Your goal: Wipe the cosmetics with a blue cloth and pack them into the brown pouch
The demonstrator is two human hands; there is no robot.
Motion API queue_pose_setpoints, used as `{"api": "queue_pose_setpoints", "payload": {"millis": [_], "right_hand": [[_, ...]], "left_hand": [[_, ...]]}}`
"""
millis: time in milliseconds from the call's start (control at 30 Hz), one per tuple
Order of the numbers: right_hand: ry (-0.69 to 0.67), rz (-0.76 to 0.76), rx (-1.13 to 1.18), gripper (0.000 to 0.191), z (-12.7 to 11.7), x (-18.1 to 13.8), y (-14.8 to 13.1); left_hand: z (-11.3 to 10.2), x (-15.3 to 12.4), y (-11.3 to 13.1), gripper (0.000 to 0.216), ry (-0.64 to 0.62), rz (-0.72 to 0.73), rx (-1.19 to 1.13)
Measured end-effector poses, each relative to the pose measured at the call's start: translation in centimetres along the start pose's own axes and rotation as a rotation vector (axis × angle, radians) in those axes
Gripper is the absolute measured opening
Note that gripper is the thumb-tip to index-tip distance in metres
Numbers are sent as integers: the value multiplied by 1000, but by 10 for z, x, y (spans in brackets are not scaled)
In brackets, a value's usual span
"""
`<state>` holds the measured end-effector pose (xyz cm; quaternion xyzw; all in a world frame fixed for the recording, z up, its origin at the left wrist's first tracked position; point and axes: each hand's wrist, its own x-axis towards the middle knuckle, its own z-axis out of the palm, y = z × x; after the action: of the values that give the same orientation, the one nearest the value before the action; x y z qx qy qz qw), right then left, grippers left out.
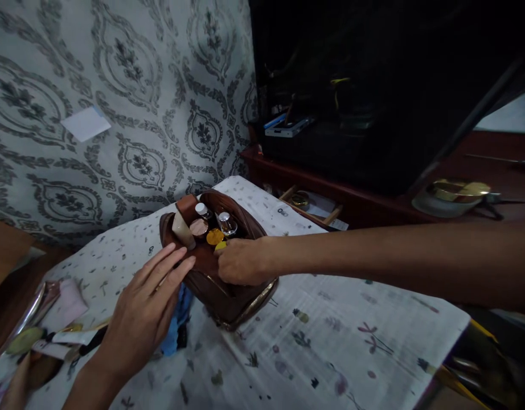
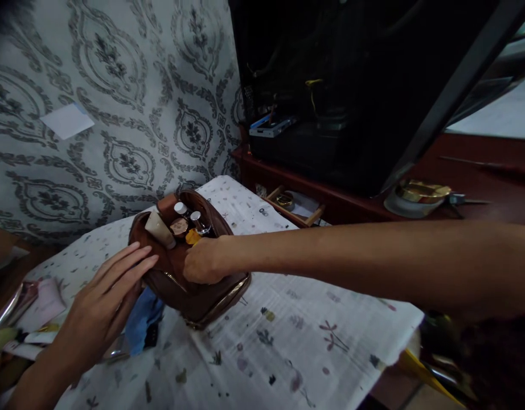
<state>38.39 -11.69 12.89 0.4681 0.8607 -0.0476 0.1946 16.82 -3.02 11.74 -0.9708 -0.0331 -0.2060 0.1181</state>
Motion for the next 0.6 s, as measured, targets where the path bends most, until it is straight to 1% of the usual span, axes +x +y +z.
{"api": "queue_pose_setpoints", "payload": {"millis": [200, 300, 400, 467, 533, 600], "right_hand": [[36, -26, -10, 22, 5, 5, 4], [84, -7, 54, 25, 2, -2, 9], [170, -71, 191, 25, -6, -19, 9], [193, -104, 272, 27, -11, -34, 5], [219, -62, 291, 29, -13, -50, -3], [271, 10, 255, 32, -10, -65, -14]], "left_hand": [[1, 4, 2, 49, 32, -5, -30], [2, 5, 3, 48, 30, -8, -25], [3, 5, 3, 48, 16, -8, -16], [5, 6, 3, 49, 9, -5, -16], [6, 6, 3, 51, 8, -12, -27], [7, 7, 3, 51, 12, -25, -53]]}}
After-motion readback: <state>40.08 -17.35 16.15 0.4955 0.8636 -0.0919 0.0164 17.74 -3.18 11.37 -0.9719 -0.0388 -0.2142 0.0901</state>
